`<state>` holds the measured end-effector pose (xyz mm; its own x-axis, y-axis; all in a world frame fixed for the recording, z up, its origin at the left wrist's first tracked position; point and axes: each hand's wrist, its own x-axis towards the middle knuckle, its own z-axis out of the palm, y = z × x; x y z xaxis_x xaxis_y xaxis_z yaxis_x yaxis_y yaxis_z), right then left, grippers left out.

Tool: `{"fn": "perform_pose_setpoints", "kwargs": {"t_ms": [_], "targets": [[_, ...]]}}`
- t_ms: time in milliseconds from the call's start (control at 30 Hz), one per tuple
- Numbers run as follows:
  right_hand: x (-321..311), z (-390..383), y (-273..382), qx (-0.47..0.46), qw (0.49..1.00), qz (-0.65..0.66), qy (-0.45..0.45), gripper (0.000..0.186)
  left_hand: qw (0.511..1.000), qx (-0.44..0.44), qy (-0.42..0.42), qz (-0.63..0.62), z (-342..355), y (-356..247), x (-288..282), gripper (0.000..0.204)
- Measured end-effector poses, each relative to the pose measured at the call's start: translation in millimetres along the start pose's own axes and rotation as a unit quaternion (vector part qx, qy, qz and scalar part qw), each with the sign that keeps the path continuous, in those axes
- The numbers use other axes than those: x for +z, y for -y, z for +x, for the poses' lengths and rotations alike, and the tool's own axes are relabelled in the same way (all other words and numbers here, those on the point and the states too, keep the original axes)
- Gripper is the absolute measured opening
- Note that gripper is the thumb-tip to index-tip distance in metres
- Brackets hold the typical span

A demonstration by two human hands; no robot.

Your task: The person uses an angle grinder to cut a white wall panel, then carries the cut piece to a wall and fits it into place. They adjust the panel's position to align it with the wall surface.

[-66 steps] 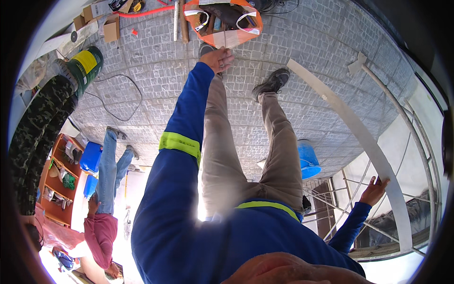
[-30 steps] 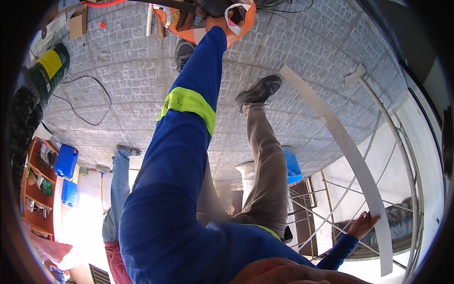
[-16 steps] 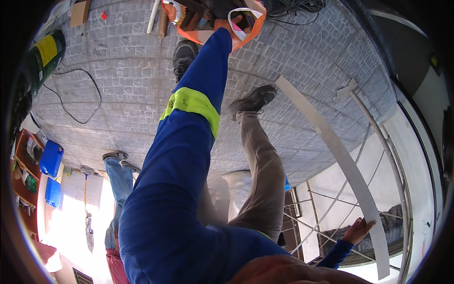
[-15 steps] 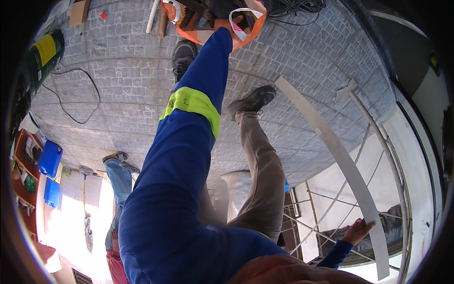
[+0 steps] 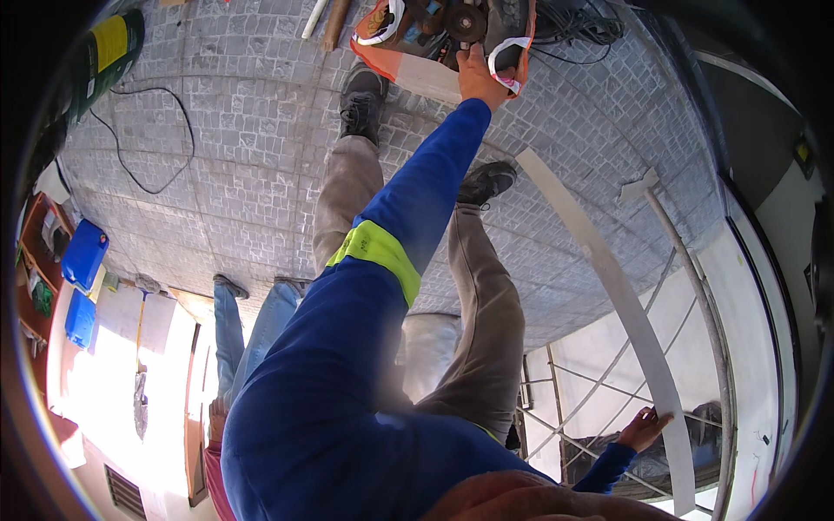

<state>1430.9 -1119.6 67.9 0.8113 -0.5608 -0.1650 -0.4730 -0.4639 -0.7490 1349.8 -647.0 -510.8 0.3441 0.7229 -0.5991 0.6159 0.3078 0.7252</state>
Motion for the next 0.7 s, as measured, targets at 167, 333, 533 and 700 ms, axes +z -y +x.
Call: {"fn": "perform_pose_setpoints", "kwargs": {"t_ms": [167,333,533,700], "targets": [[-1,2,2,-0.005,1.0,-0.005,0.007,0.038,0.999,-0.048,-0.001,0.008,-10,-10,1,0.073],[11,2,4,-0.017,1.0,0.007,-0.005,0.042,0.999,-0.049,0.007,-0.008,-19,-17,-3,0.06],[4,10,5,0.005,1.0,0.001,-0.011,0.044,0.995,-0.097,0.013,-0.032,-28,-26,0,0.064],[-4,18,-2,-0.028,0.995,-0.099,0.012,0.046,0.995,-0.086,0.022,0.046,-20,-29,17,0.071]]}}
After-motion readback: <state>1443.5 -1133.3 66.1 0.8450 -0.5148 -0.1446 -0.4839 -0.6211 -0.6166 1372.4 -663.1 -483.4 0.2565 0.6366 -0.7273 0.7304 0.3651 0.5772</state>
